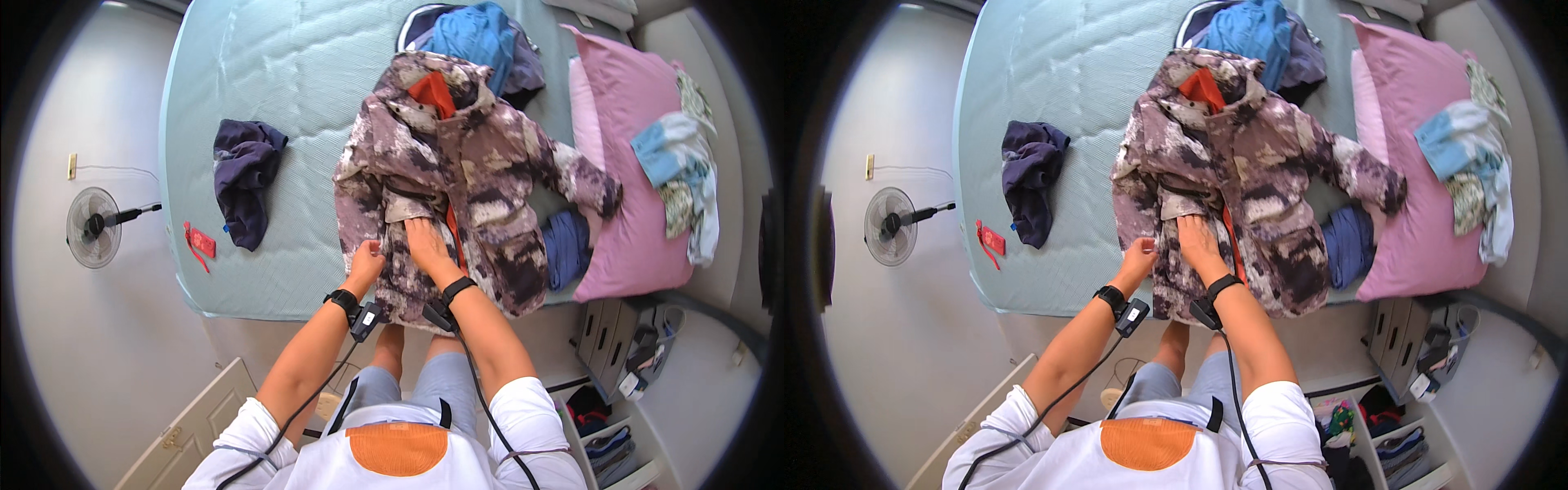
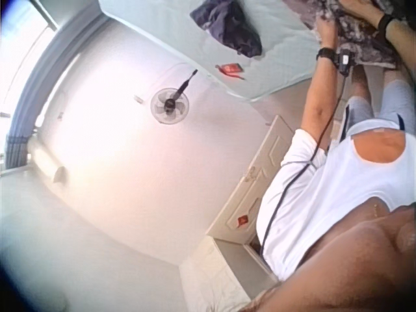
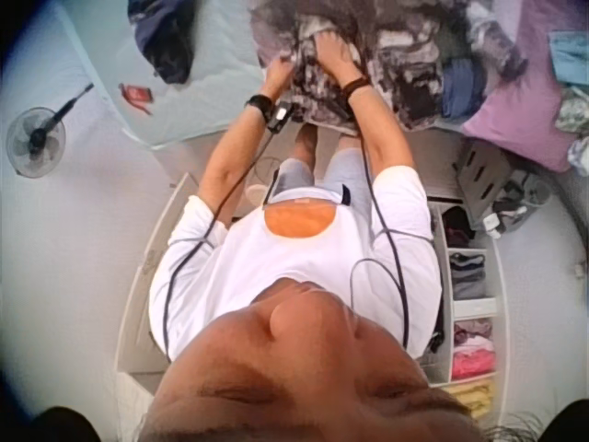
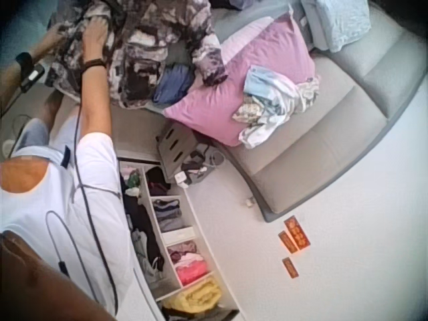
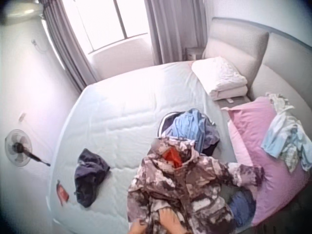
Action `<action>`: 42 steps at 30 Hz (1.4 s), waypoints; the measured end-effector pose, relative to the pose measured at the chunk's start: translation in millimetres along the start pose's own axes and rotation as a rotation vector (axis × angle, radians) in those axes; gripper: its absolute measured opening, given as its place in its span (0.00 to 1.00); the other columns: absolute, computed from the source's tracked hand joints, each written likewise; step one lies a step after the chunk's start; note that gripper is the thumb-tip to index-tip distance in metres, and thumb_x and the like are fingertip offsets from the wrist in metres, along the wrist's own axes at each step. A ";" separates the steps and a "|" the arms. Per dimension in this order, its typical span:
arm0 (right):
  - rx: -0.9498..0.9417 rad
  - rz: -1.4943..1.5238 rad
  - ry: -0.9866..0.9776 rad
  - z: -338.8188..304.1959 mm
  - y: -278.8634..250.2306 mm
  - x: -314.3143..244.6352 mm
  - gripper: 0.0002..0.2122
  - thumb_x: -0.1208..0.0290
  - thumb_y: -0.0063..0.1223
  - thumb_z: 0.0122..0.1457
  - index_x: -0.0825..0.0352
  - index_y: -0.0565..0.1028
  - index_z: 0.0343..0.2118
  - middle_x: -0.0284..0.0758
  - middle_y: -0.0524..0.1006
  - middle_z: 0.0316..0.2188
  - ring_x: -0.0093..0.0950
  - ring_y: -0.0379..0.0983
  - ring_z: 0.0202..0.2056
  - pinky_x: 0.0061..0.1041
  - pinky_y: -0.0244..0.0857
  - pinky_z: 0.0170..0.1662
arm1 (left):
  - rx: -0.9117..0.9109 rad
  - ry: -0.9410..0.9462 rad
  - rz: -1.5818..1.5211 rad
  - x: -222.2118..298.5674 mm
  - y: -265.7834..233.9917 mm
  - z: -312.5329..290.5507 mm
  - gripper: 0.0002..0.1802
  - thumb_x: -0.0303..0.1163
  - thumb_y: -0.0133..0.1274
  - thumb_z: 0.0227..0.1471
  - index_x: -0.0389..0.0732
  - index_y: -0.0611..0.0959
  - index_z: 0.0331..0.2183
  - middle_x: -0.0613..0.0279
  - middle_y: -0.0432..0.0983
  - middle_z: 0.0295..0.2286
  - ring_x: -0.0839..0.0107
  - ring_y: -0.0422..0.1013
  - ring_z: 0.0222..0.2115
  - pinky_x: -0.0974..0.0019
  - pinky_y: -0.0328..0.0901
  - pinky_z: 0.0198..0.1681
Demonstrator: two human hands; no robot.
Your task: The person organizes clothes by hanging a black t-shirt in a closet and then selecting several items of clothing from the bed to place inside the closet, including a jacket.
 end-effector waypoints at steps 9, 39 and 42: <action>-0.460 0.262 -0.119 115.3 31.0 12.1 0.12 0.67 0.44 0.52 0.74 0.71 0.24 0.53 0.73 0.27 0.49 0.70 0.31 0.42 0.62 0.35 | 0.039 -0.283 -0.140 -119.4 -7.1 46.7 0.18 0.38 0.59 0.40 0.34 0.78 0.30 0.52 0.75 0.27 0.61 0.72 0.30 0.63 0.66 0.36; -1.390 0.548 -0.029 -56.3 213.0 -92.2 0.18 0.66 0.43 0.53 0.72 0.70 0.44 0.43 0.73 0.43 0.34 0.69 0.39 0.31 0.61 0.43 | 0.058 0.042 -0.199 -204.7 -3.7 -59.7 0.06 0.27 0.49 0.47 0.35 0.74 0.29 0.50 0.70 0.28 0.50 0.67 0.32 0.58 0.61 0.34; -1.330 0.528 0.005 -55.2 205.0 -78.5 0.18 0.65 0.43 0.53 0.72 0.70 0.44 0.43 0.73 0.43 0.34 0.69 0.39 0.30 0.61 0.43 | 0.051 -0.009 -0.184 -205.9 2.4 -65.3 0.07 0.28 0.49 0.48 0.36 0.75 0.30 0.49 0.70 0.28 0.50 0.67 0.32 0.57 0.62 0.34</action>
Point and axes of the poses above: each hand's wrist, its own z-axis towards the middle knuckle, its own y-axis out of the palm, x = y × z, the point moved 3 cm from there along z, towards the middle knuckle
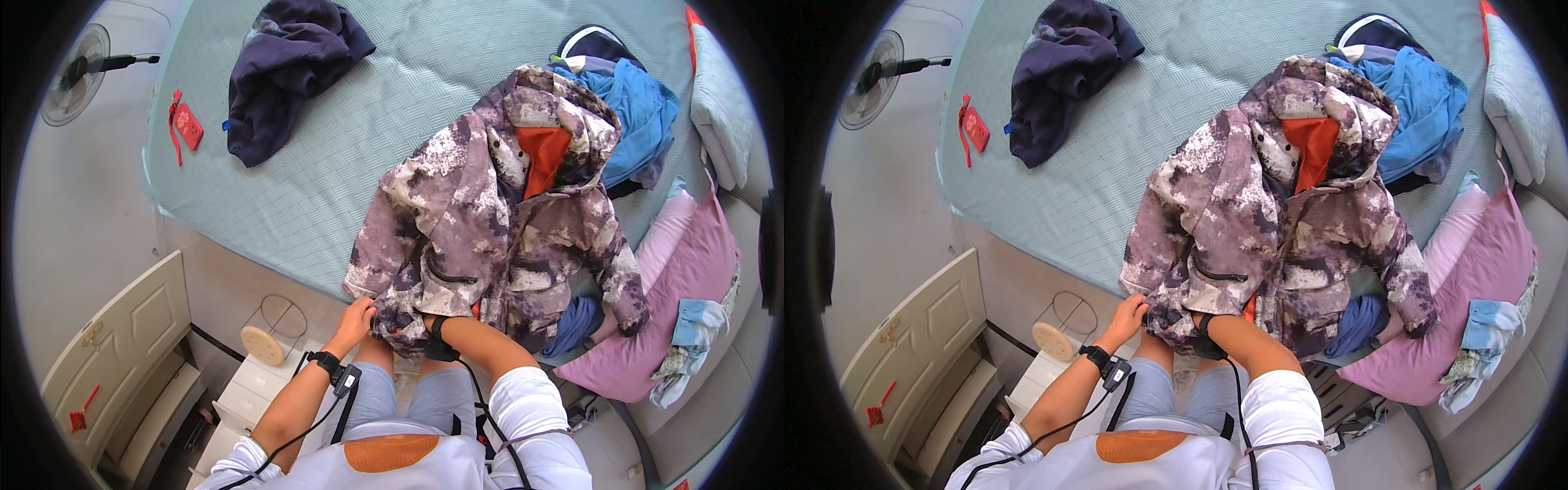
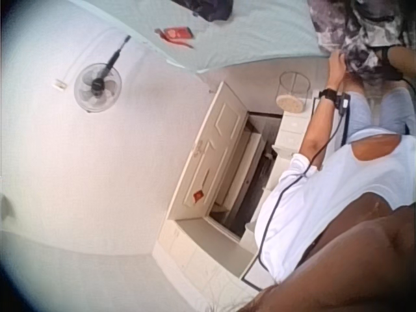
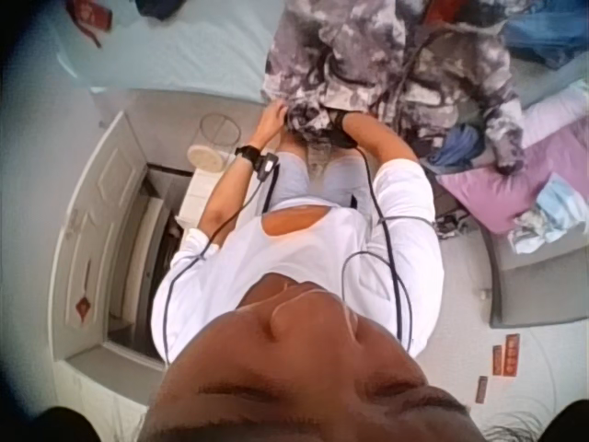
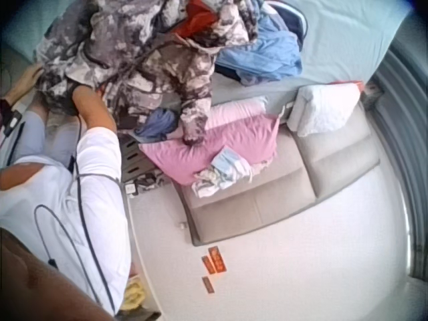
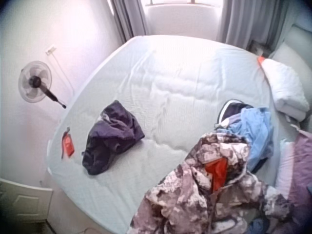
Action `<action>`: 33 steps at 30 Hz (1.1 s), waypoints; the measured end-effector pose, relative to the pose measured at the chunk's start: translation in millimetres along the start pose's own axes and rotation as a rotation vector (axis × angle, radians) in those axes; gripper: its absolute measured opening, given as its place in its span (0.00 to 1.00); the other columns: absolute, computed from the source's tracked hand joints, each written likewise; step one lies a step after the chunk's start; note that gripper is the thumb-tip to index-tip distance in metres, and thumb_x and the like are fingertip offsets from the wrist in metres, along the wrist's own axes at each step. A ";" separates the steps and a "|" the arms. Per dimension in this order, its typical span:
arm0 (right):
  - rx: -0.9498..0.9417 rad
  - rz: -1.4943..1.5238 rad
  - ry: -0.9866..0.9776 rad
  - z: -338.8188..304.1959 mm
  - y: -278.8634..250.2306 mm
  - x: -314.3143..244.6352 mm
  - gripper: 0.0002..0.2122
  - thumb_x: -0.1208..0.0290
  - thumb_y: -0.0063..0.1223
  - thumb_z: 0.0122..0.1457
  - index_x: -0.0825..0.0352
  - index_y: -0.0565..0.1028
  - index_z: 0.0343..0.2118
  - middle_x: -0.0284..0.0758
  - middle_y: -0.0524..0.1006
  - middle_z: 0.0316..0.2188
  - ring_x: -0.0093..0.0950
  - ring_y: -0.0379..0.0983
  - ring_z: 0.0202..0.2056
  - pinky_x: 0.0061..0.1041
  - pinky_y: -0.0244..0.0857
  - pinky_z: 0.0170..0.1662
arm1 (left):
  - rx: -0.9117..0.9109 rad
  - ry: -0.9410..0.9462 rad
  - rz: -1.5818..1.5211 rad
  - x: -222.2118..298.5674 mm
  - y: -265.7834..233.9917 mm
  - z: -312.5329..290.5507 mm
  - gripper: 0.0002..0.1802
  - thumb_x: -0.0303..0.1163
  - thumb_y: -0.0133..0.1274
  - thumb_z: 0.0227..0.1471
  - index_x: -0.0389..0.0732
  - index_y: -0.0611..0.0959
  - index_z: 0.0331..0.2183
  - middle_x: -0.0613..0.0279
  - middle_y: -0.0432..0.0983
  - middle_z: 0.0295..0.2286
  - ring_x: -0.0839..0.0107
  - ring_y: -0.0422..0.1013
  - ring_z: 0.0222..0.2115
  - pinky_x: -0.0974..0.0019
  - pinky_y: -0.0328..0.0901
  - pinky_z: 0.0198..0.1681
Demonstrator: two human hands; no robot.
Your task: The person organizes clothes by hanging a black t-shirt in a closet and then selecting several items of clothing from the bed to place inside the closet, including a jacket.
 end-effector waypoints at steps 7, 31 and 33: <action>0.294 -0.059 0.086 -52.7 -45.1 20.2 0.19 0.64 0.43 0.54 0.72 0.70 0.44 0.42 0.72 0.43 0.33 0.69 0.39 0.29 0.60 0.44 | -0.228 -0.197 0.110 8.7 -19.6 11.0 0.10 0.34 0.51 0.48 0.37 0.76 0.31 0.49 0.73 0.27 0.52 0.70 0.29 0.57 0.63 0.34; 1.266 -0.414 -0.557 -179.5 -5.7 -100.7 0.11 0.72 0.56 0.47 0.70 0.70 0.32 0.45 0.74 0.26 0.47 0.69 0.28 0.36 0.64 0.32 | 1.017 0.319 0.375 136.3 -311.3 -54.0 0.15 0.19 0.50 0.36 0.38 0.73 0.32 0.55 0.71 0.26 0.54 0.68 0.29 0.63 0.62 0.35; 1.269 -0.381 -0.526 -175.7 0.1 -115.8 0.08 0.73 0.56 0.48 0.69 0.71 0.29 0.41 0.74 0.22 0.41 0.70 0.24 0.32 0.64 0.29 | 0.868 0.112 0.404 120.9 -316.3 -62.6 0.16 0.20 0.52 0.34 0.38 0.73 0.33 0.52 0.71 0.28 0.52 0.67 0.32 0.59 0.61 0.37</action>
Point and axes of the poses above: each hand's wrist, its own z-axis towards the middle knuckle, its own y-axis out of the palm, x = y × z, the point moved 3 cm from there along z, towards the middle knuckle
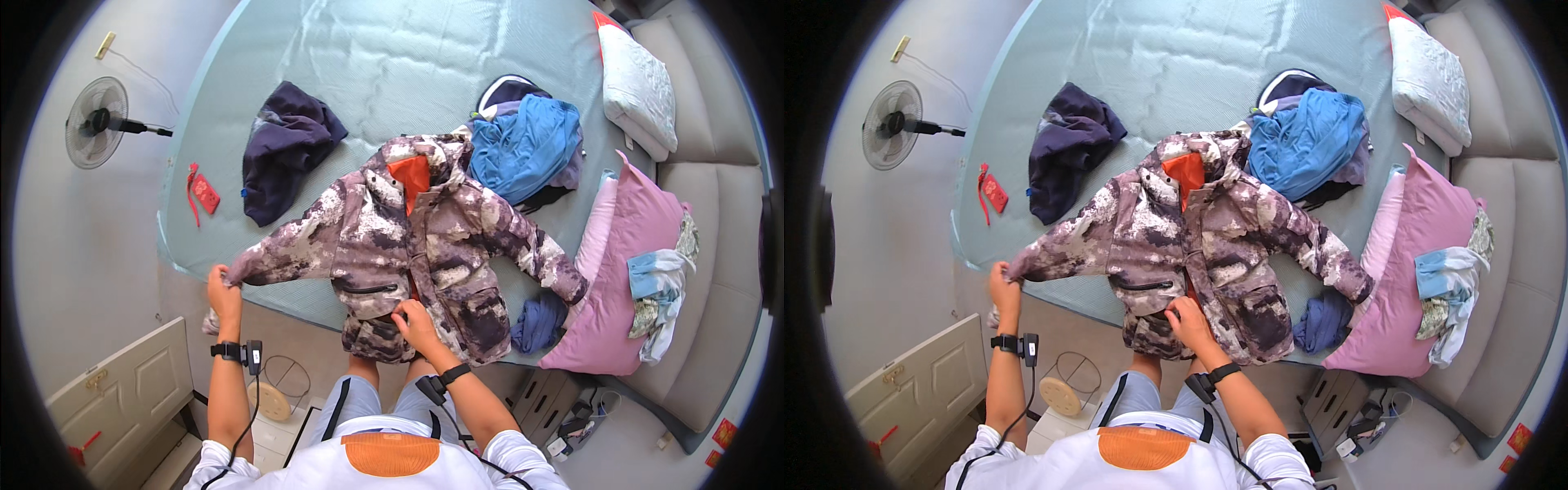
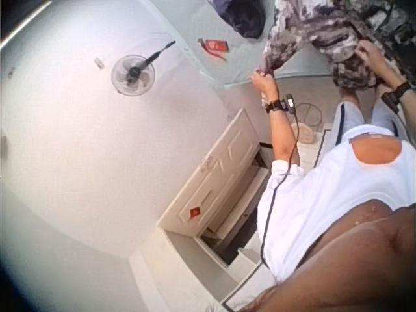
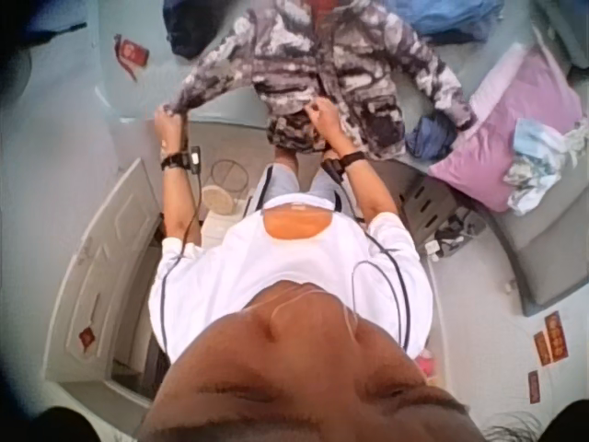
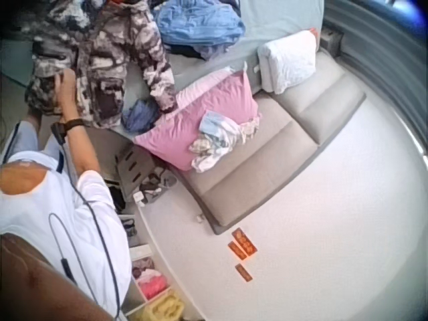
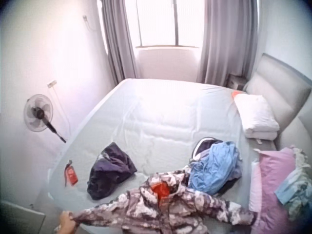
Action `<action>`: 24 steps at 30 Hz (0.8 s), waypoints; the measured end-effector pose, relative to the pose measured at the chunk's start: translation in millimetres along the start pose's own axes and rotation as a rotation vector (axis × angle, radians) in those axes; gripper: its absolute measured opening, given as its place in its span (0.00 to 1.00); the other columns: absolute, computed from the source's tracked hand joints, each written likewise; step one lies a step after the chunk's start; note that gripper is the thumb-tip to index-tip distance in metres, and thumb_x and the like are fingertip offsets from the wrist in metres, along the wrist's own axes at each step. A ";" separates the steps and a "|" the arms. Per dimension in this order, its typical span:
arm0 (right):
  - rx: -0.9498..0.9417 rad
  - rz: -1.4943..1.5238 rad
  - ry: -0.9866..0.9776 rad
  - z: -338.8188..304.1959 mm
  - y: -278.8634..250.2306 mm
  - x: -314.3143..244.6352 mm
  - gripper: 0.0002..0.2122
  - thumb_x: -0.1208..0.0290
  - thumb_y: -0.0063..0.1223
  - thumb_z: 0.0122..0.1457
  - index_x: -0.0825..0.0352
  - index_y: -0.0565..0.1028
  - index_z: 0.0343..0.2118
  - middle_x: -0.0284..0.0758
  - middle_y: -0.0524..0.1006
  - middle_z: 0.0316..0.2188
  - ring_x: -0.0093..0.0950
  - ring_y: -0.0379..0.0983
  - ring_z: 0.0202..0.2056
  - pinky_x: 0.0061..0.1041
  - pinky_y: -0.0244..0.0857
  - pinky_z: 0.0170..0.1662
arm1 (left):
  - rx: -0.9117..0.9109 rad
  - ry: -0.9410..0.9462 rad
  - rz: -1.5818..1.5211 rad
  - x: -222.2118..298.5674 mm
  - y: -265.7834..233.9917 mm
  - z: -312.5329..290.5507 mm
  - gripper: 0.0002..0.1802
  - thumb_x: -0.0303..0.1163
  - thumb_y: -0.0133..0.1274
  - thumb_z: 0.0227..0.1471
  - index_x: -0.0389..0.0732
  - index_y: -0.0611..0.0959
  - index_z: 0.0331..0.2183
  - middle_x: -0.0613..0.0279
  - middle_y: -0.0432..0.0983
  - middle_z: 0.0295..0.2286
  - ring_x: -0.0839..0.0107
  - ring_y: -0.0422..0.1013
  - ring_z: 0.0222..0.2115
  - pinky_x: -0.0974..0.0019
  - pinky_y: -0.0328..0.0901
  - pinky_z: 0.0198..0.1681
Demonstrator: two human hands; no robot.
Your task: The person organizes clothes by hanging a black t-shirt in a closet and then selecting several items of clothing from the bed to place inside the closet, including a jacket.
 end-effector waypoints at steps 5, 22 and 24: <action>0.102 0.079 0.474 -0.7 3.7 20.8 0.08 0.69 0.53 0.53 0.68 0.71 0.24 0.39 0.73 0.17 0.31 0.70 0.19 0.27 0.62 0.24 | -0.386 -0.123 0.208 -91.5 36.3 -51.9 0.12 0.28 0.54 0.41 0.35 0.76 0.32 0.45 0.74 0.31 0.45 0.68 0.36 0.54 0.63 0.38; -0.397 0.928 0.553 -29.6 -25.5 -144.4 0.26 0.74 0.56 0.51 0.65 0.58 0.53 0.38 0.71 0.41 0.22 0.71 0.35 0.20 0.66 0.38 | -0.818 -0.885 -1.654 96.8 -78.3 -115.4 0.18 0.30 0.43 0.57 0.32 0.67 0.47 0.49 0.72 0.39 0.62 0.73 0.36 0.60 0.70 0.41; -0.398 1.062 0.428 -16.3 -43.6 -204.4 0.35 0.73 0.61 0.47 0.61 0.54 0.57 0.38 0.65 0.49 0.23 0.69 0.38 0.21 0.66 0.41 | -0.818 -0.832 -1.692 112.3 -92.0 -118.6 0.17 0.30 0.42 0.56 0.32 0.67 0.47 0.48 0.72 0.39 0.61 0.73 0.36 0.60 0.70 0.40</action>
Point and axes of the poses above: each hand's wrist, its own z-axis towards the middle knuckle, its own y-axis out of the palm, x = y × z, the point moved 3 cm from there along z, towards the middle knuckle
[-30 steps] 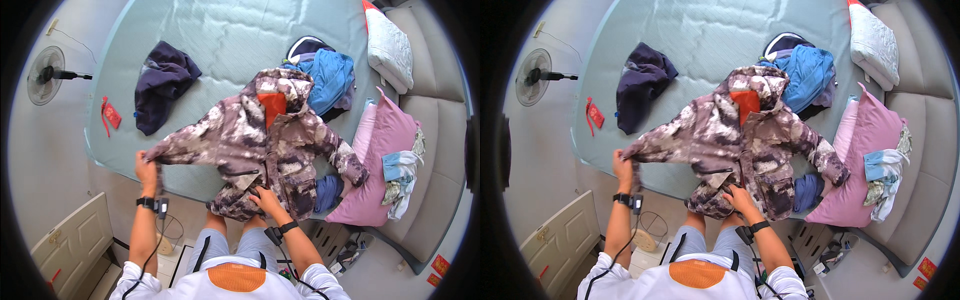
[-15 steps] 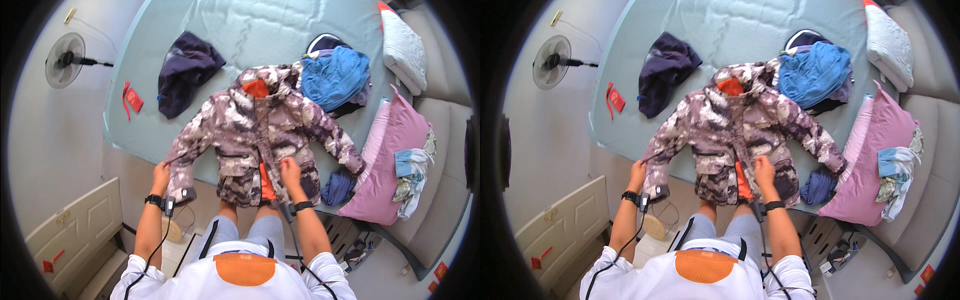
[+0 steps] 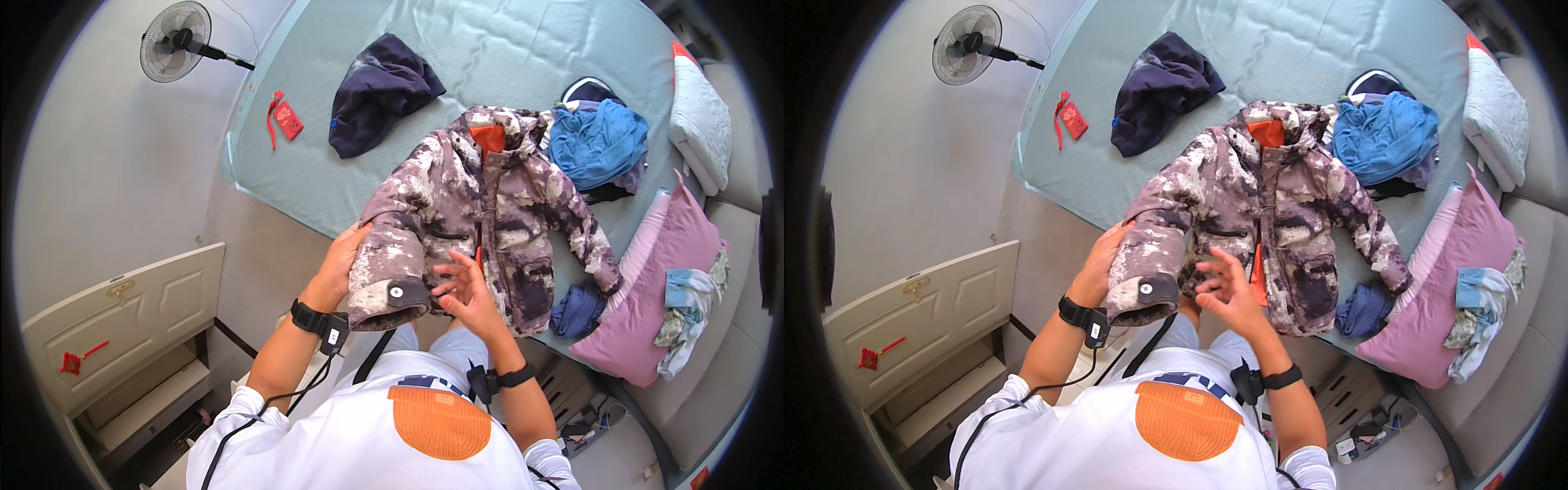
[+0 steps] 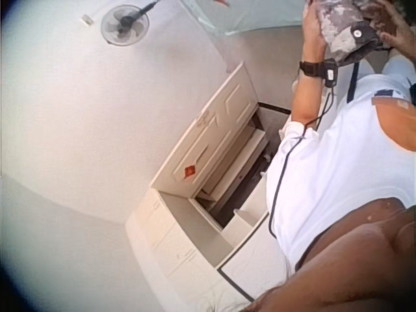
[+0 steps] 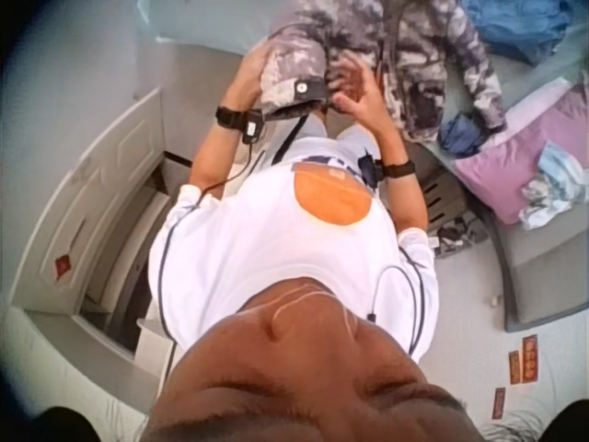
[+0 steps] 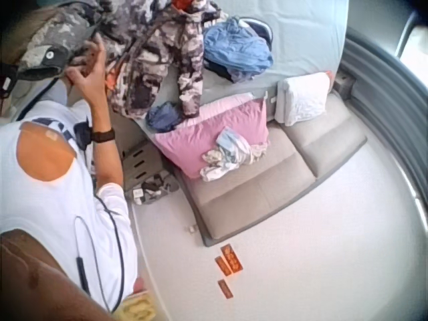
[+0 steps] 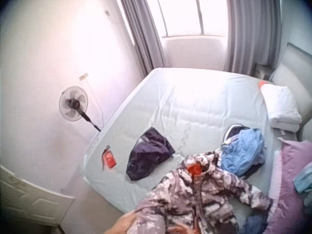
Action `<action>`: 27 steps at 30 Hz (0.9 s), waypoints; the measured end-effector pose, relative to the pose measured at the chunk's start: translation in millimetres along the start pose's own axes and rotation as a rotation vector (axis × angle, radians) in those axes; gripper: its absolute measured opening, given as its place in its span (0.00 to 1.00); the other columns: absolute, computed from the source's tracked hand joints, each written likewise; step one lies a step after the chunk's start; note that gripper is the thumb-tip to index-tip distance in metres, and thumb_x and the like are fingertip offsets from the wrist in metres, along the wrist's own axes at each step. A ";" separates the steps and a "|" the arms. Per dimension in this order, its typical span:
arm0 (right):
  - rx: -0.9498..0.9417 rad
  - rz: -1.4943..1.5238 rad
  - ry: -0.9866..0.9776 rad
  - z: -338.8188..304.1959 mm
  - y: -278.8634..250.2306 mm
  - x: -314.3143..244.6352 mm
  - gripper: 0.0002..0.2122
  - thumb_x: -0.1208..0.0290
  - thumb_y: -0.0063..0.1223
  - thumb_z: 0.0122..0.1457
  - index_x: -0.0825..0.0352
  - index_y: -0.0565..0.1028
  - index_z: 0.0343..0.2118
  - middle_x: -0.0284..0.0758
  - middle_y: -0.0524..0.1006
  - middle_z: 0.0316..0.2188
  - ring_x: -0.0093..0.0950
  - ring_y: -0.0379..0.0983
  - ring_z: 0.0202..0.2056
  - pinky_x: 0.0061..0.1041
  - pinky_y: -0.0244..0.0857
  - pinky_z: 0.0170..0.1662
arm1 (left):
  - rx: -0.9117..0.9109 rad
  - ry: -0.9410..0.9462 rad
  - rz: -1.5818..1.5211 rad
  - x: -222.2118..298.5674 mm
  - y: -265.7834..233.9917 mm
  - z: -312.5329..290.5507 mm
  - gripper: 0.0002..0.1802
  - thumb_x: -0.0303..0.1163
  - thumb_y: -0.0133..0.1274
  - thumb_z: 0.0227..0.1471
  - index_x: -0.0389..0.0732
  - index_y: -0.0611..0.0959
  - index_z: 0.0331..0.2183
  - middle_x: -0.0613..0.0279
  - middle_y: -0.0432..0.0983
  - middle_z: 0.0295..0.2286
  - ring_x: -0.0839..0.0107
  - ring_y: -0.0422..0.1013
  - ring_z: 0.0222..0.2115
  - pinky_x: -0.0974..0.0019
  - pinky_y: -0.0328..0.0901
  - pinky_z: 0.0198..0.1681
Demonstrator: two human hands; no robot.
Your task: The person organizes clothes by hanging a black t-shirt in a closet and then selecting several items of clothing from the bed to place inside the closet, including a jacket.
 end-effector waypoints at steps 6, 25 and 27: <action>-0.025 -0.635 -0.308 -32.1 65.4 -91.4 0.32 0.75 0.63 0.41 0.62 0.63 0.53 0.36 0.66 0.48 0.29 0.69 0.40 0.23 0.66 0.41 | -0.080 0.031 0.047 -8.8 10.1 -12.3 0.13 0.27 0.41 0.55 0.33 0.68 0.43 0.52 0.73 0.36 0.65 0.74 0.34 0.63 0.71 0.38; 0.591 -0.940 -0.972 5.4 74.3 -122.3 0.36 0.73 0.57 0.48 0.72 0.50 0.58 0.46 0.56 0.57 0.37 0.51 0.59 0.32 0.49 0.59 | -0.513 -0.132 0.692 84.2 177.0 -48.3 0.15 0.33 0.45 0.53 0.35 0.74 0.41 0.58 0.76 0.32 0.72 0.73 0.31 0.69 0.68 0.38; 0.413 -0.345 -0.797 1.5 41.6 -149.4 0.29 0.75 0.52 0.53 0.72 0.54 0.57 0.43 0.57 0.57 0.32 0.53 0.58 0.30 0.48 0.60 | -0.668 0.108 0.895 76.1 230.3 -59.7 0.16 0.34 0.44 0.54 0.35 0.74 0.43 0.58 0.75 0.35 0.73 0.72 0.34 0.70 0.66 0.41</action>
Point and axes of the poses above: each hand's wrist, its own z-axis towards the middle knuckle, its own y-axis out of the palm, x = y × z, the point moved 3 cm from there along z, towards the middle knuckle
